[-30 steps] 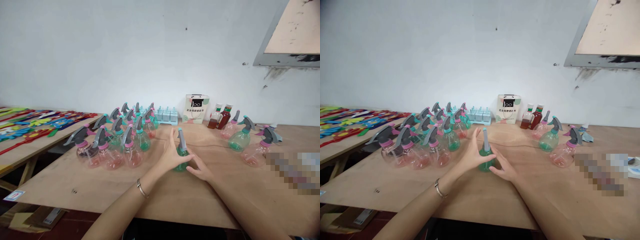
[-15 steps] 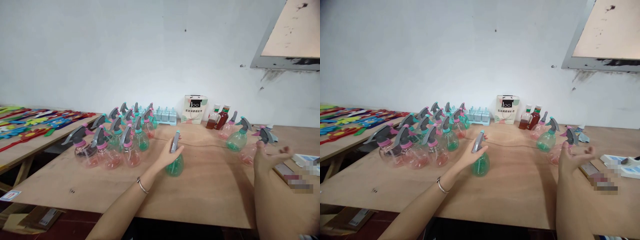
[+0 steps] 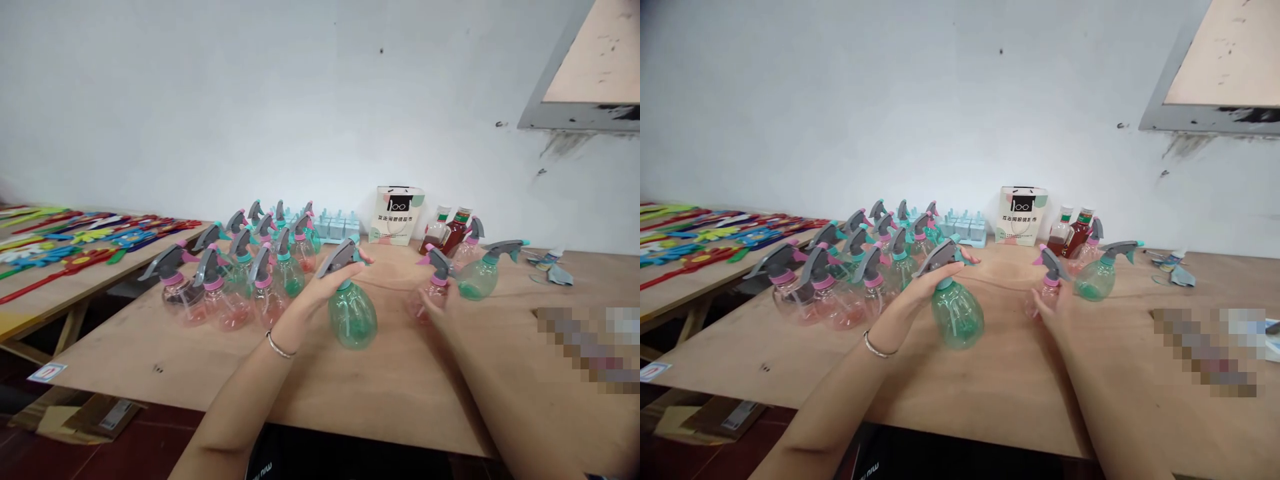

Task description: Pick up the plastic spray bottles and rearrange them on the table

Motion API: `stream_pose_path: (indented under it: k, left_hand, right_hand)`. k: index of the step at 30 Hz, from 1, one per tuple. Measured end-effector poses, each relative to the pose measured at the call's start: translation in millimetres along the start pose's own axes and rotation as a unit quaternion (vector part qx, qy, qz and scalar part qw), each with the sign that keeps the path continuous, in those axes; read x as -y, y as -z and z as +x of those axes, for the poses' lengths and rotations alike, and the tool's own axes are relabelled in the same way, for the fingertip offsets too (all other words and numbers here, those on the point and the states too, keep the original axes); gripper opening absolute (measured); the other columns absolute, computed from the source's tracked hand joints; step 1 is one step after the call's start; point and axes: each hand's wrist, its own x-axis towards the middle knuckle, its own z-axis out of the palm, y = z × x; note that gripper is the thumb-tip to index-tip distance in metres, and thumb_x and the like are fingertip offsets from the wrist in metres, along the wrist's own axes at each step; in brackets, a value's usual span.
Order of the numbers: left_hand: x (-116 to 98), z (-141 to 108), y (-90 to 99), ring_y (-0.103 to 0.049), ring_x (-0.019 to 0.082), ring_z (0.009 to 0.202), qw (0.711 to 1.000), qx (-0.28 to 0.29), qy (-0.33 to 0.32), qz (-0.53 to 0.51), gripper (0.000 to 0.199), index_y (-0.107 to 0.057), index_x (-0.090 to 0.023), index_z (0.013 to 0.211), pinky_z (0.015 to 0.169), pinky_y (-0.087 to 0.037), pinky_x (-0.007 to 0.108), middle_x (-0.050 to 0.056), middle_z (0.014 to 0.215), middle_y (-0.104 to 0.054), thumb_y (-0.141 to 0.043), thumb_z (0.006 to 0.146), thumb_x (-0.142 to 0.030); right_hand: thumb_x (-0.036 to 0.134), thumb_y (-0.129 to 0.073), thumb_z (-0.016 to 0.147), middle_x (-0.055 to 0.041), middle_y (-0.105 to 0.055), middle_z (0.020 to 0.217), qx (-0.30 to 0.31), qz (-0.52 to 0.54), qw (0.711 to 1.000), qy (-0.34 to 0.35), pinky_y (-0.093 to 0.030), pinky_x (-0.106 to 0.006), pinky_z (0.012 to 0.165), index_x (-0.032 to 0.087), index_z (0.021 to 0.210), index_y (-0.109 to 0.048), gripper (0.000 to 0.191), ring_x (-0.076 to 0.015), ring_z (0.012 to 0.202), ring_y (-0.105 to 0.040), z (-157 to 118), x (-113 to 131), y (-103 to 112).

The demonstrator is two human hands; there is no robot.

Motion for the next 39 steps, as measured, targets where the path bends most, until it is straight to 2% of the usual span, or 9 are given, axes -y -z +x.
stream_pose_path:
  k: [5, 8, 14, 19, 23, 26, 34, 36, 39]
  left_hand:
    - [15.2, -9.6, 6.1, -0.069, 0.025, 0.099, 0.997, 0.038, 0.036, -0.059, 0.023, -0.069, -0.021, 0.085, 0.103, -0.048, 0.043, 0.006, 0.089, -0.074, -0.072, 0.077, -0.042]
    - [18.1, -15.2, 6.9, -0.069, 0.028, 0.103, 0.993, 0.053, 0.043, -0.092, 0.025, -0.07, -0.02, 0.088, 0.105, -0.046, 0.046, 0.006, 0.092, -0.074, -0.075, 0.074, -0.04]
    - [23.1, -16.8, 4.4, -0.07, 0.032, 0.105, 0.973, 0.065, 0.05, -0.214, 0.032, -0.067, -0.019, 0.085, 0.106, -0.045, 0.05, 0.008, 0.091, -0.074, -0.077, 0.07, -0.046]
    - [34.8, -11.9, 1.3, -0.073, 0.026, 0.086, 0.959, -0.026, 0.067, -0.276, 0.031, -0.068, -0.017, 0.078, 0.097, -0.052, 0.046, 0.005, 0.076, -0.071, -0.074, 0.07, -0.045]
    - [44.8, -8.9, -2.2, -0.065, 0.016, 0.062, 0.955, -0.124, 0.065, -0.263, 0.025, -0.065, -0.016, 0.067, 0.077, -0.056, 0.033, 0.002, 0.064, -0.064, -0.071, 0.07, -0.04]
    - [49.6, -8.2, -5.1, -0.06, 0.013, 0.057, 0.952, -0.18, 0.058, -0.241, 0.027, -0.061, -0.016, 0.06, 0.07, -0.053, 0.029, 0.001, 0.059, -0.06, -0.068, 0.072, -0.039]
    - [47.5, -11.7, -13.7, -0.071, 0.026, 0.095, 0.962, -0.081, 0.075, -0.25, 0.026, -0.071, -0.017, 0.081, 0.095, -0.05, 0.039, 0.006, 0.083, -0.073, -0.075, 0.066, -0.037]
    - [47.8, -12.7, -14.1, -0.072, 0.025, 0.09, 0.963, -0.074, 0.082, -0.244, 0.028, -0.072, -0.016, 0.083, 0.092, -0.051, 0.039, 0.006, 0.081, -0.072, -0.076, 0.066, -0.038]
    - [49.3, -13.0, -11.8, -0.067, 0.018, 0.069, 0.965, -0.095, 0.089, -0.226, 0.024, -0.07, -0.015, 0.073, 0.076, -0.053, 0.033, 0.004, 0.07, -0.068, -0.075, 0.067, -0.038]
  right_hand:
    - [0.057, -0.067, 0.081, -0.0135, -0.061, 0.114, 0.03, 0.0, 0.999, 0.04, -0.051, -0.054, 0.092, 0.022, 0.125, -0.048, 0.059, -0.0342, 0.102, -0.061, -10.6, 13.4, -10.8]
    - [0.058, -0.067, 0.082, -0.0133, -0.061, 0.113, 0.036, 0.005, 0.999, 0.038, -0.051, -0.056, 0.091, 0.021, 0.125, -0.049, 0.06, -0.0344, 0.101, -0.061, -9.8, 13.6, -7.9]
    - [0.059, -0.066, 0.082, -0.0122, -0.061, 0.111, 0.038, 0.011, 0.998, 0.042, -0.052, -0.059, 0.087, 0.03, 0.125, -0.051, 0.054, -0.0377, 0.099, -0.062, -8.0, 14.5, -6.8]
    - [0.058, -0.066, 0.081, -0.0102, -0.063, 0.105, 0.029, 0.005, 0.999, 0.041, -0.054, -0.055, 0.086, 0.026, 0.121, -0.054, 0.053, -0.0339, 0.097, -0.064, -8.8, 12.7, -9.6]
    - [0.055, -0.066, 0.081, -0.0111, -0.063, 0.106, 0.026, 0.004, 0.999, 0.043, -0.053, -0.053, 0.087, 0.022, 0.121, -0.053, 0.053, -0.0319, 0.097, -0.063, -9.3, 12.0, -9.5]
    - [0.052, -0.066, 0.082, -0.0109, -0.063, 0.105, 0.025, 0.005, 0.999, 0.048, -0.053, -0.053, 0.086, 0.022, 0.12, -0.053, 0.05, -0.0305, 0.094, -0.062, -9.2, 11.6, -9.3]
    - [0.054, -0.066, 0.082, -0.0104, -0.063, 0.104, 0.024, 0.002, 0.998, 0.05, -0.054, -0.051, 0.083, 0.022, 0.121, -0.053, 0.052, -0.0296, 0.091, -0.063, -9.5, 12.9, -8.7]
    - [0.053, -0.066, 0.082, -0.0109, -0.063, 0.106, 0.026, 0.006, 0.998, 0.048, -0.054, -0.051, 0.084, 0.024, 0.122, -0.053, 0.051, -0.0308, 0.092, -0.063, -9.6, 14.3, -8.2]
    - [0.052, -0.068, 0.081, -0.0098, -0.064, 0.104, 0.026, 0.007, 0.999, 0.044, -0.054, -0.05, 0.083, 0.025, 0.12, -0.054, 0.05, -0.0302, 0.091, -0.062, -9.3, 15.2, -7.4]
